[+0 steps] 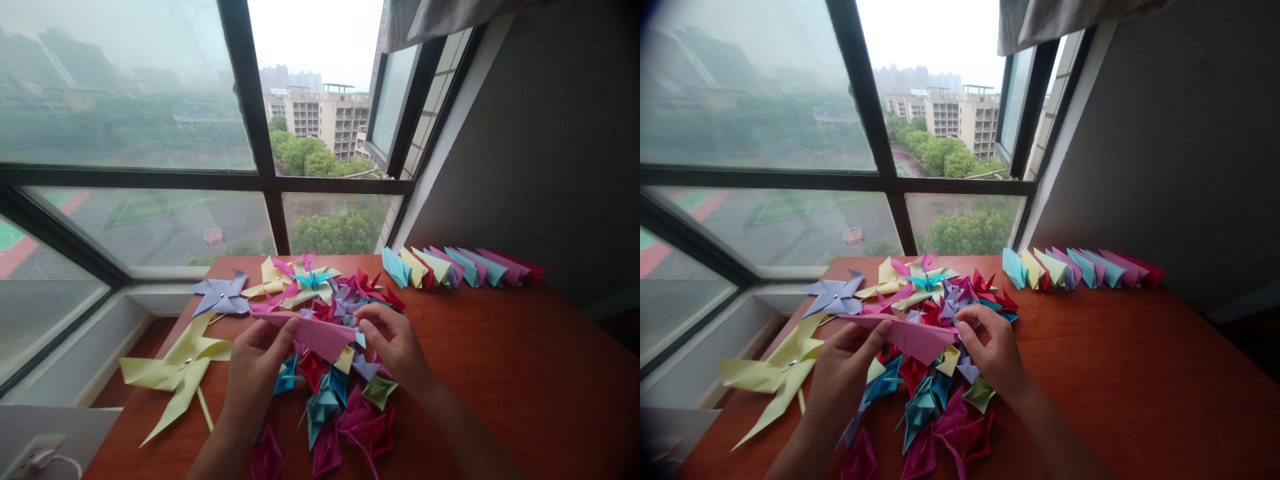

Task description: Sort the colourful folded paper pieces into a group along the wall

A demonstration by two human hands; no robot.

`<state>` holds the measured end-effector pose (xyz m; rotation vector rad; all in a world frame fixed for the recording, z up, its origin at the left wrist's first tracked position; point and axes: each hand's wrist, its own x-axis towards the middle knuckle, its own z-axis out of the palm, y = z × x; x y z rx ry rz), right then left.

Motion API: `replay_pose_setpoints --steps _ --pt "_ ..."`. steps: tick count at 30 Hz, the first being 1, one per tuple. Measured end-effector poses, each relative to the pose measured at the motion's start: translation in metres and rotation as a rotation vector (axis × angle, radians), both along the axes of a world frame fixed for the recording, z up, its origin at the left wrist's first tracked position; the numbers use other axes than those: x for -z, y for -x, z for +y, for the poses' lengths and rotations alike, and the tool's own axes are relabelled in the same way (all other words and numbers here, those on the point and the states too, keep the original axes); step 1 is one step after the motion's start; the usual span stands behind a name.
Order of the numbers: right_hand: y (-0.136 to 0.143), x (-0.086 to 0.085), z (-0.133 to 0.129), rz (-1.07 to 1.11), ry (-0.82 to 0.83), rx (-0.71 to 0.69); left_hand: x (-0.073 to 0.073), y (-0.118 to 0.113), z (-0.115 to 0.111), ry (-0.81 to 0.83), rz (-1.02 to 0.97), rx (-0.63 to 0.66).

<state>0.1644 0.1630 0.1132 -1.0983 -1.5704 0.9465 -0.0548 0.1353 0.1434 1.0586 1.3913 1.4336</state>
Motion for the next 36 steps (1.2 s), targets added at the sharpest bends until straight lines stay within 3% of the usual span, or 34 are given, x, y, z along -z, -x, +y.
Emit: replay_pose_setpoints --steps 8,14,20,30,36 --pt "0.004 -0.001 -0.006 -0.025 0.050 -0.264 -0.002 -0.004 -0.003 -0.001 -0.007 0.083" --pt "0.007 0.002 -0.008 -0.028 0.090 -0.253 0.006 -0.005 -0.002 0.009 -0.003 0.156" --pt "0.009 0.005 -0.007 0.089 0.127 -0.260 0.004 -0.004 -0.002 0.021 0.019 0.169" --pt "0.003 0.004 0.000 0.557 0.582 -0.257 0.004 0.003 -0.003 -0.086 -0.166 0.259" --pt "-0.003 0.001 0.006 0.698 0.688 -0.228 -0.001 0.005 -0.002 -0.093 -0.103 0.289"
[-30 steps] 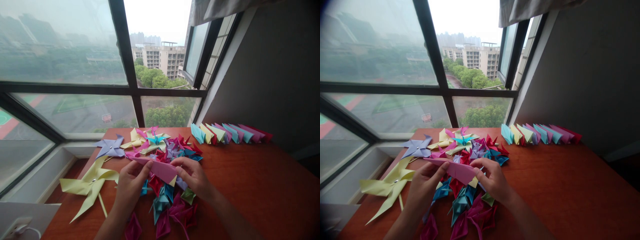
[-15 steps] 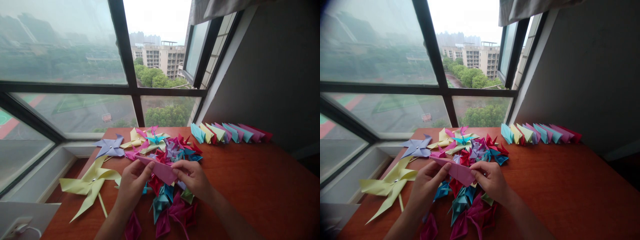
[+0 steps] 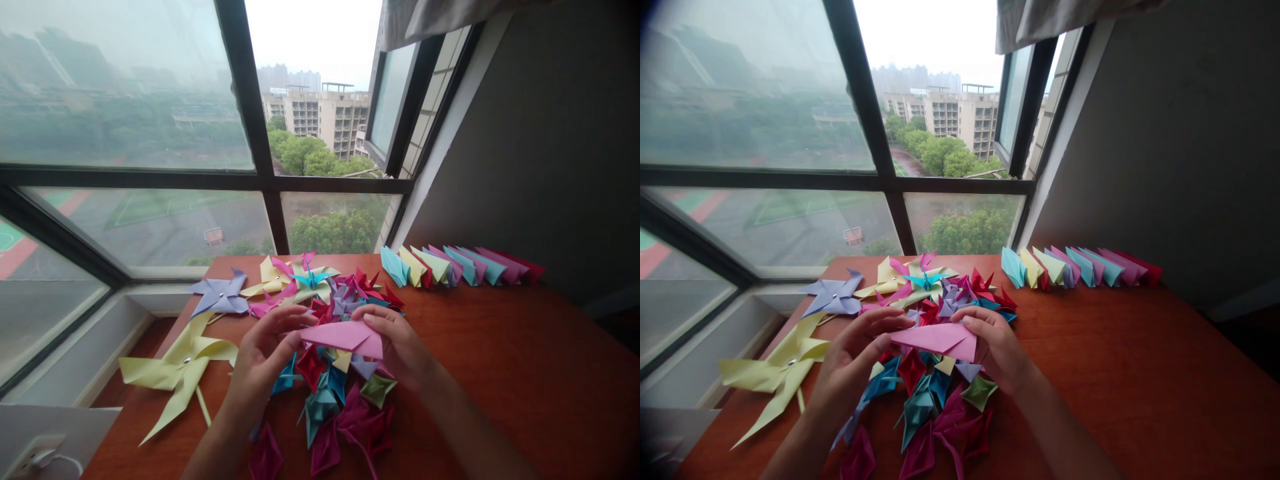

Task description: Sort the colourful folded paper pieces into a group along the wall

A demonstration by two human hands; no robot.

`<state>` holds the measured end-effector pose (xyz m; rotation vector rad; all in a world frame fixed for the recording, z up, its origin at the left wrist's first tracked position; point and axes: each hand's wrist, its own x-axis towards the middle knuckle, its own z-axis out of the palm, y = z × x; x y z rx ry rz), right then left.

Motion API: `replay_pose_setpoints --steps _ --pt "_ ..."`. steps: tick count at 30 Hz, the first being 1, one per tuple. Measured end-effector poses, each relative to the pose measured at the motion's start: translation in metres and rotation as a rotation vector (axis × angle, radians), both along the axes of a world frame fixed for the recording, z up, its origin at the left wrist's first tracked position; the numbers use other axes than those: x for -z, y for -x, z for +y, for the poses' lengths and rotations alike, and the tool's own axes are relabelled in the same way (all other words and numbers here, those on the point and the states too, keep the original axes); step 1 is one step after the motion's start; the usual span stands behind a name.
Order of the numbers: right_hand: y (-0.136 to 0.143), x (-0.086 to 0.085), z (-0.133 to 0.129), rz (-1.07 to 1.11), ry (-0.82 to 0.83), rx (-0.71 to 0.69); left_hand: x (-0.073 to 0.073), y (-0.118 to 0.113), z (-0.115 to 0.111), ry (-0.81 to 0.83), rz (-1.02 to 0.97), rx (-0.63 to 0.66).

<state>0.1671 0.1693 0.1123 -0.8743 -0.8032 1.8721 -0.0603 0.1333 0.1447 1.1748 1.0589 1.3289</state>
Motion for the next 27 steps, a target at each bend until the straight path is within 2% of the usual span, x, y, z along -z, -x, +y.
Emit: replay_pose_setpoints --steps 3,7,17,23,27 --pt "-0.0015 -0.0009 0.0013 0.048 0.044 0.011 -0.0012 0.0001 0.0003 -0.010 0.069 0.022" --pt "-0.0026 -0.0007 0.0035 0.115 0.078 0.029 0.0009 -0.0002 0.0015 -0.013 0.060 0.076" --pt "-0.0014 0.0012 0.0039 0.117 0.034 0.070 0.0048 -0.0009 0.0061 0.085 0.060 -0.017" --pt "-0.0044 0.0029 0.0040 -0.066 -0.137 0.103 0.0035 0.0010 0.0055 0.108 0.097 -0.082" --pt "-0.0099 0.0067 0.0066 -0.328 -0.392 0.288 0.0034 0.0023 0.0058 0.135 0.109 -0.124"
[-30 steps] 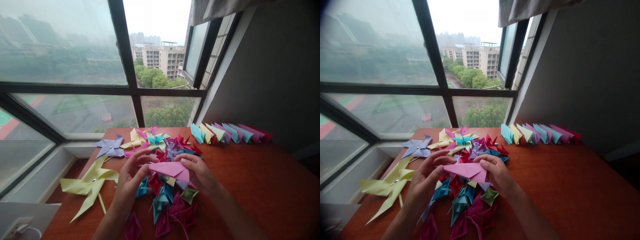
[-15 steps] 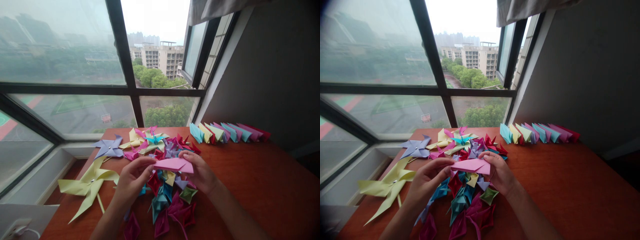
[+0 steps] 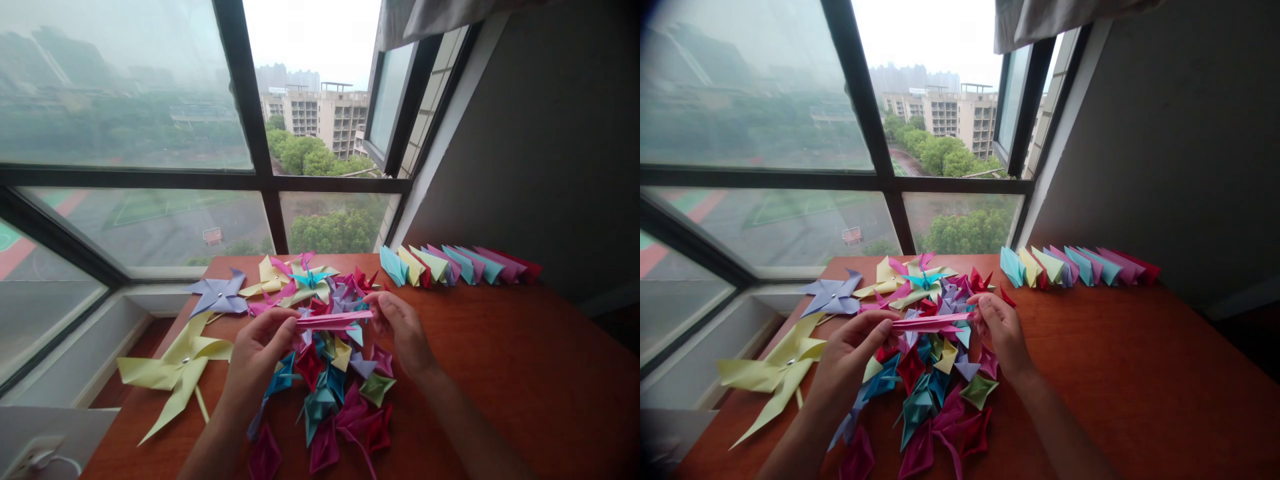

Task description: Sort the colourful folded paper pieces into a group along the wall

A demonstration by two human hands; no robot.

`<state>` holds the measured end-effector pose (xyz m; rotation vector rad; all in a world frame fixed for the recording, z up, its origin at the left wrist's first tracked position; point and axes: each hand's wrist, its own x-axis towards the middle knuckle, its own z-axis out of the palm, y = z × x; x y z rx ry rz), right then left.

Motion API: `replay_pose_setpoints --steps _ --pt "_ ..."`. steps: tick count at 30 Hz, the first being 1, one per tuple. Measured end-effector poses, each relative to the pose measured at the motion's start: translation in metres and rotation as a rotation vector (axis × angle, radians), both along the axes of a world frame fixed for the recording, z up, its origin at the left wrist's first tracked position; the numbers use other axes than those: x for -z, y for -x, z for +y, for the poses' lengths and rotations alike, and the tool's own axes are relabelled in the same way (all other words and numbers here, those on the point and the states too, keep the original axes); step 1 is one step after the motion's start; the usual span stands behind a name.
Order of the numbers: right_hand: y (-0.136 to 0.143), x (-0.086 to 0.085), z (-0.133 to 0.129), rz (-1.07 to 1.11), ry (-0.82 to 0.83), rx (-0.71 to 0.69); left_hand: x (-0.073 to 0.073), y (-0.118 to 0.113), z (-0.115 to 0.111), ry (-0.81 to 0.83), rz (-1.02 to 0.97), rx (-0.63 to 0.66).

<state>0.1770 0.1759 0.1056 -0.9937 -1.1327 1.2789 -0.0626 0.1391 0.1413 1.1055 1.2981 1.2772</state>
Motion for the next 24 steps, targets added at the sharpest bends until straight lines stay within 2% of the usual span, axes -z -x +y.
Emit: replay_pose_setpoints --steps 2,4,7,9,18,24 --pt "-0.002 -0.001 -0.001 -0.140 -0.149 0.106 0.001 0.000 0.001 0.004 0.005 -0.017" --pt "-0.003 -0.004 -0.004 -0.258 -0.316 0.147 0.002 0.000 0.002 0.006 0.005 -0.032" --pt "-0.002 -0.011 -0.009 -0.378 -0.521 0.112 0.003 -0.001 0.002 0.002 -0.001 -0.045" --pt "0.000 -0.015 -0.010 -0.424 -0.576 0.083 0.002 -0.001 0.002 -0.003 -0.006 -0.046" --pt "0.001 -0.012 -0.006 -0.413 -0.530 0.042 0.005 0.001 0.003 -0.011 0.013 -0.035" --pt "0.003 -0.007 -0.006 -0.345 -0.440 0.035 0.000 -0.001 0.002 0.018 0.034 0.026"
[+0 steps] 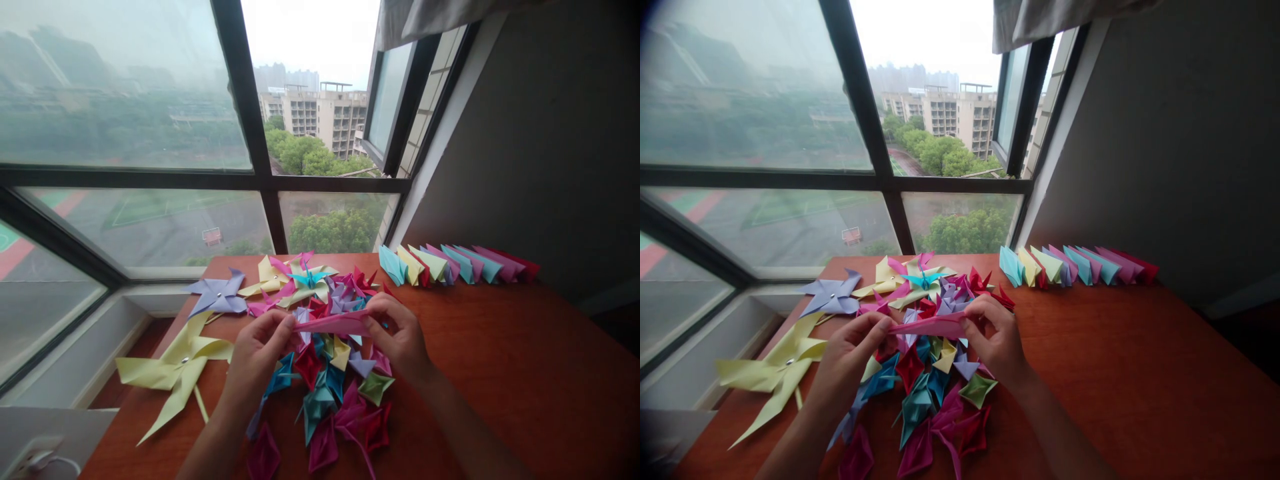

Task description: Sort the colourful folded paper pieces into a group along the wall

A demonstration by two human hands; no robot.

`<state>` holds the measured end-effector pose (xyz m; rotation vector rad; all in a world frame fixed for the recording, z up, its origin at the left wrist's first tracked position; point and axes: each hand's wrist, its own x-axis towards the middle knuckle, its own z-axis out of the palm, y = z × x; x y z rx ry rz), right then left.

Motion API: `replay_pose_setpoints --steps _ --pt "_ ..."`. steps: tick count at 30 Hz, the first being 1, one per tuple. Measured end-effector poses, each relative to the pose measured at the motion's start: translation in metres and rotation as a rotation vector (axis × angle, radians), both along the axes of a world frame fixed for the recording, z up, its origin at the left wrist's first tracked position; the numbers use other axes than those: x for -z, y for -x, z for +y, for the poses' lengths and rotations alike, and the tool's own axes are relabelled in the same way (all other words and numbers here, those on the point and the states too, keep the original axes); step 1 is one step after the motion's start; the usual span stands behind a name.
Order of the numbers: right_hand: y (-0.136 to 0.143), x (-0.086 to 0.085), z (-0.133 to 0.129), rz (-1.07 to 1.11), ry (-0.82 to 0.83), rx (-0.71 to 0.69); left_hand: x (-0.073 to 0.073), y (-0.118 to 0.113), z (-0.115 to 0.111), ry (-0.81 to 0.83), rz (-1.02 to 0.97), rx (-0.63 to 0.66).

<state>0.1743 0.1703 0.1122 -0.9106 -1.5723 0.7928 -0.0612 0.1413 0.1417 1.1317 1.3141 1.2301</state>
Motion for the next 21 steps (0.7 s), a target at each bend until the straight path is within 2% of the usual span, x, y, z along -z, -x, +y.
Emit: replay_pose_setpoints --steps 4,7,11,14,21 --pt "0.000 0.006 0.001 0.056 0.161 -0.006 -0.003 -0.002 0.001 -0.045 0.082 0.048" --pt "-0.003 0.007 0.005 0.099 0.219 0.030 -0.002 -0.003 0.001 -0.049 0.068 0.054" --pt "-0.010 0.000 0.012 0.128 0.150 0.059 0.000 -0.003 0.001 -0.048 0.033 0.035" --pt "-0.014 -0.004 0.014 0.113 0.089 0.024 -0.001 -0.003 0.000 -0.063 0.025 0.019" --pt "-0.013 -0.005 0.013 0.045 0.099 -0.016 -0.002 -0.005 -0.003 -0.102 0.084 -0.066"
